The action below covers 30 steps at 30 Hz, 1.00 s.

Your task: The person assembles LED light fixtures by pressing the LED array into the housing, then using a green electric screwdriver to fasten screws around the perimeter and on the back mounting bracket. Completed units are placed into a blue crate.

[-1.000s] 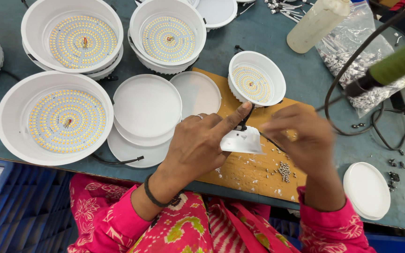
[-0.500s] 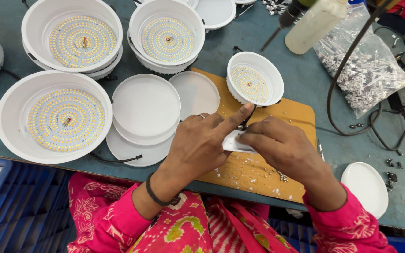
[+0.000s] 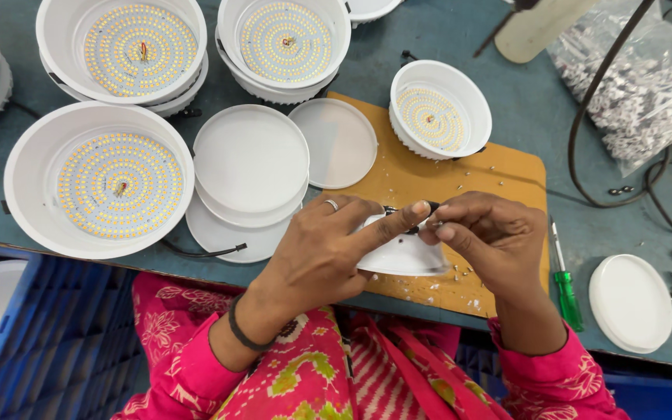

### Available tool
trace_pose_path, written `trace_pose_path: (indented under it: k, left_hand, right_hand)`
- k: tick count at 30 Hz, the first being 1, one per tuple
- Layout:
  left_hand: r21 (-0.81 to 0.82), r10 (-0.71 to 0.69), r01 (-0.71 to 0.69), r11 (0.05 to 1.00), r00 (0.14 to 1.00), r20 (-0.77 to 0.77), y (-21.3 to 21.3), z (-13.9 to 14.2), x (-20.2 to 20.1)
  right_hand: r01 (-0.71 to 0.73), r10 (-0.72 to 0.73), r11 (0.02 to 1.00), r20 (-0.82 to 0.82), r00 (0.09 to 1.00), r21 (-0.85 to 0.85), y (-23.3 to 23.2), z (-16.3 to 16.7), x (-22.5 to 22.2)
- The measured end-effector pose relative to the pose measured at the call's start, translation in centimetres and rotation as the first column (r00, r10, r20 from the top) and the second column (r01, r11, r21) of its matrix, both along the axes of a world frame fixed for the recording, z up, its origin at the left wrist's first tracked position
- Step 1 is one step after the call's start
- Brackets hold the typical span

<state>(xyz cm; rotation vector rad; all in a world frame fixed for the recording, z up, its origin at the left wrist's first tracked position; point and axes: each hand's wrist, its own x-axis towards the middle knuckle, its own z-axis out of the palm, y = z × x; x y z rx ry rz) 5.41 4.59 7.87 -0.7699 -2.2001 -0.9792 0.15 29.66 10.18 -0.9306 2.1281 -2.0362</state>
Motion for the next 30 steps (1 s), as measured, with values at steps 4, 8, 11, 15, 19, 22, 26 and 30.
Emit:
trace_pose_path:
  k: [4, 8, 11, 15, 19, 22, 26, 30]
  left_hand:
    - [-0.046, -0.003, 0.004, 0.999, 1.0, 0.008, -0.2, -0.1, 0.0]
    - [-0.057, 0.031, -0.031, 0.998, 1.0, 0.005, 0.4, -0.3, -0.1]
    - [-0.054, 0.039, -0.039, 0.998, 0.999, 0.005, 0.7, -0.4, -0.3]
    - [-0.054, 0.043, -0.043, 0.998, 0.999, 0.002, 1.1, -0.2, -0.8]
    - [-0.115, 0.049, -0.042, 0.992, 0.997, 0.057, 1.6, 0.3, -1.7]
    - [-0.142, 0.046, -0.033, 0.989, 0.995, 0.092, 1.9, 0.6, -2.7]
    - [-0.132, 0.022, -0.003, 0.991, 0.99, 0.139, 2.0, 1.0, -4.3]
    - [-0.099, 0.02, -0.008, 0.995, 0.993, 0.12, 1.6, 1.3, -5.6]
  right_hand:
    - [0.054, -0.053, 0.998, -0.05, 0.997, 0.034, -0.2, -0.8, 0.5]
    - [0.191, -0.047, 0.942, -0.458, 0.888, 0.274, -0.8, -0.5, 0.7]
    - [0.259, -0.014, 0.901, -0.572, 0.82, 0.349, -1.3, 0.0, 0.7]
    - [0.3, 0.015, 0.872, -0.635, 0.772, 0.386, -1.3, 0.6, 0.2]
    - [0.255, 0.019, 0.885, -0.577, 0.817, 0.39, -0.8, 0.5, -0.8]
    - [0.23, -0.016, 0.913, -0.534, 0.845, 0.337, -0.6, 0.0, -1.6]
    - [0.216, -0.035, 0.91, -0.453, 0.891, 0.353, -0.1, -0.3, -2.6]
    - [0.139, -0.015, 0.937, -0.361, 0.932, 0.32, -0.1, -0.5, -3.9]
